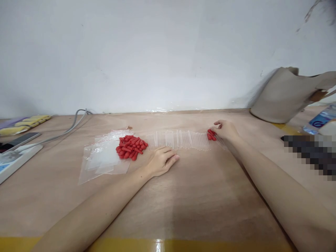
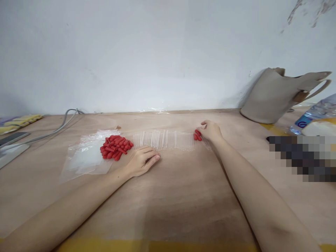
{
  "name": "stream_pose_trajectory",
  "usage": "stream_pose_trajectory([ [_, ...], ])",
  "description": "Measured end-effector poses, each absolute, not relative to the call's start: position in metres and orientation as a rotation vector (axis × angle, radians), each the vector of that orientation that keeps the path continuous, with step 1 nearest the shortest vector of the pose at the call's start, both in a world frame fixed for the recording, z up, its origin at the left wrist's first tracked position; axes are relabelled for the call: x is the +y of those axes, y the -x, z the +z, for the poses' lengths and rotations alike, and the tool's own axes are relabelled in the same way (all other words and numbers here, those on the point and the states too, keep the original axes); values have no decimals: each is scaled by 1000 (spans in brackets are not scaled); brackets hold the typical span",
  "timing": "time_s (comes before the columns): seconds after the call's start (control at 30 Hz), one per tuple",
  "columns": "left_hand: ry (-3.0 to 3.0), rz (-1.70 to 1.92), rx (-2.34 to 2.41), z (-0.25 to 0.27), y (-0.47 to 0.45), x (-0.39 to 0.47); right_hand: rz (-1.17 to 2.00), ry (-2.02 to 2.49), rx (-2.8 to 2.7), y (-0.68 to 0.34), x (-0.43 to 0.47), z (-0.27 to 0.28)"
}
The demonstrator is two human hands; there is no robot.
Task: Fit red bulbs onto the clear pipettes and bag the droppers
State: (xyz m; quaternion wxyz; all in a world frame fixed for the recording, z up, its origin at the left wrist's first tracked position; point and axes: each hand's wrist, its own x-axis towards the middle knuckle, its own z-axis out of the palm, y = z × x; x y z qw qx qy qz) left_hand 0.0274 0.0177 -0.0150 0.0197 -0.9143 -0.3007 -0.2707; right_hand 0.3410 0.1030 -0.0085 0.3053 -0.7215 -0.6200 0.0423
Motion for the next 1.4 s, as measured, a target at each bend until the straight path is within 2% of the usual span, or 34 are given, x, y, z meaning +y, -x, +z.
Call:
stream_pose_trajectory([
  [0.27,2833,-840,-935,-13,-28,16,430,2126,-2004,-341,93,26],
  [0.7,2775,-863,-943,-15,-29,16,342,2245,-1992,-319,73,50],
  [0.8,2631,-981,-1046,-15,-29,18,294,2072,-2046,-307,60,61],
  [0.93,2421,-1057,-1325,-13,-29,30,500,1447,-2222,-274,32,47],
  [1.0,2354,-1023,-1460,-10,-32,39,482,1253,-2333,-260,18,32],
  [1.17,2301,-884,-1652,2,-58,60,315,1213,-2363,-248,-5,4],
  [1.4,2246,-501,-1957,4,-97,83,154,1091,-2313,-242,-8,-23],
])
